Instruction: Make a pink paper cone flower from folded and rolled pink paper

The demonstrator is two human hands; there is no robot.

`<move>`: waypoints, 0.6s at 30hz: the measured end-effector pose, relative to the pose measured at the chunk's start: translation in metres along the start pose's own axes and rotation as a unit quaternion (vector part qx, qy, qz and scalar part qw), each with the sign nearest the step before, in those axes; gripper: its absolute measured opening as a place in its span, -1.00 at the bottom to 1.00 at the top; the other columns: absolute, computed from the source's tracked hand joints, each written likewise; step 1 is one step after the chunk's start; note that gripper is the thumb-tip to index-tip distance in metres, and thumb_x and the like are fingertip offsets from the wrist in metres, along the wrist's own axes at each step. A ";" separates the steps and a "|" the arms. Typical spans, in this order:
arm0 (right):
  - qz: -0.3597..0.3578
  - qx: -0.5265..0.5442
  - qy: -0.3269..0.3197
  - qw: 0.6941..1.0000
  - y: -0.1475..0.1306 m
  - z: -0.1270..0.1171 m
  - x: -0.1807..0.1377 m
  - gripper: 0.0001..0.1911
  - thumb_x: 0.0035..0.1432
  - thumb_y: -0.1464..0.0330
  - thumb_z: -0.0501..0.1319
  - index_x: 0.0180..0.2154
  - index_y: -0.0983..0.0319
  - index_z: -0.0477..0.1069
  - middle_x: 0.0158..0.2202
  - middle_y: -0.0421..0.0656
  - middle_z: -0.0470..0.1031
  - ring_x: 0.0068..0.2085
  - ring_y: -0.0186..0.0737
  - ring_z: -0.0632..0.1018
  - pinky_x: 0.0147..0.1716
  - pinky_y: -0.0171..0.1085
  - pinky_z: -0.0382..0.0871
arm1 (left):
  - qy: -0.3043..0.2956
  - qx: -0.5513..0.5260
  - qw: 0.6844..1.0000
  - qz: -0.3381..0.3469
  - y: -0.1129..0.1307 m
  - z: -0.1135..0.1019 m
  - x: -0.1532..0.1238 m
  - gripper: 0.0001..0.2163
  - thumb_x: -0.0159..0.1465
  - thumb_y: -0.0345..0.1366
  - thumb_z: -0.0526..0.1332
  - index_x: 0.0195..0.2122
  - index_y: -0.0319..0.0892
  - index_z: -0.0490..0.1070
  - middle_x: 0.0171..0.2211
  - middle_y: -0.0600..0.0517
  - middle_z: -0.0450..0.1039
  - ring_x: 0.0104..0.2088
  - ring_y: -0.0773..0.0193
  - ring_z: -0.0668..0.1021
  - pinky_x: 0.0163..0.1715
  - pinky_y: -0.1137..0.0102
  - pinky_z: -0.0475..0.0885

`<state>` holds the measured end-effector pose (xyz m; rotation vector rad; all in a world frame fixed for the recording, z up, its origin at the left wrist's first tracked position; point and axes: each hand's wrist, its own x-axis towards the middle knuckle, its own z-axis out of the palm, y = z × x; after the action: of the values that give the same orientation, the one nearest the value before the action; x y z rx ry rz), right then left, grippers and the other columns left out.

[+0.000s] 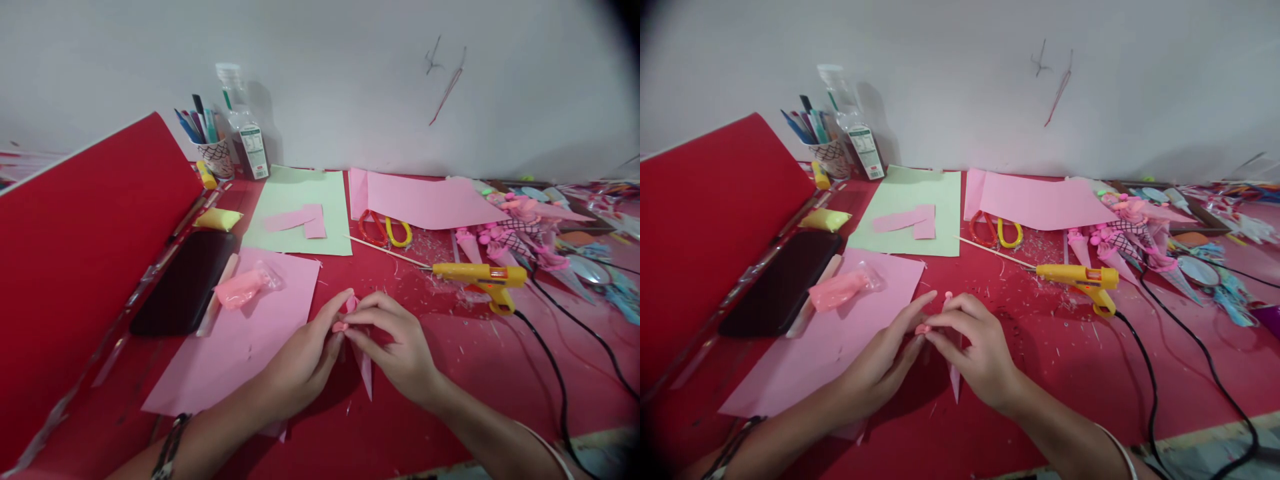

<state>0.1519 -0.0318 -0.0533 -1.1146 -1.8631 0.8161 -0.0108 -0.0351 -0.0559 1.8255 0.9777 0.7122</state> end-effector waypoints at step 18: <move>0.141 0.139 0.057 0.979 0.000 -0.002 0.005 -0.90 0.11 0.37 0.06 -0.41 0.21 0.31 -0.48 -0.23 0.41 -0.42 -0.36 0.45 -0.41 -0.36 0.34 | 0.035 -0.014 0.999 -0.025 0.004 -0.002 0.001 -0.72 0.27 -0.35 -0.11 0.01 -0.14 0.09 -0.42 0.06 0.33 -0.44 0.36 0.39 -0.39 0.45 0.30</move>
<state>0.1522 -0.0268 -0.0512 -1.2322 -1.4626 1.1114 -0.0104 -0.0342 -0.0513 1.7562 1.0489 0.7601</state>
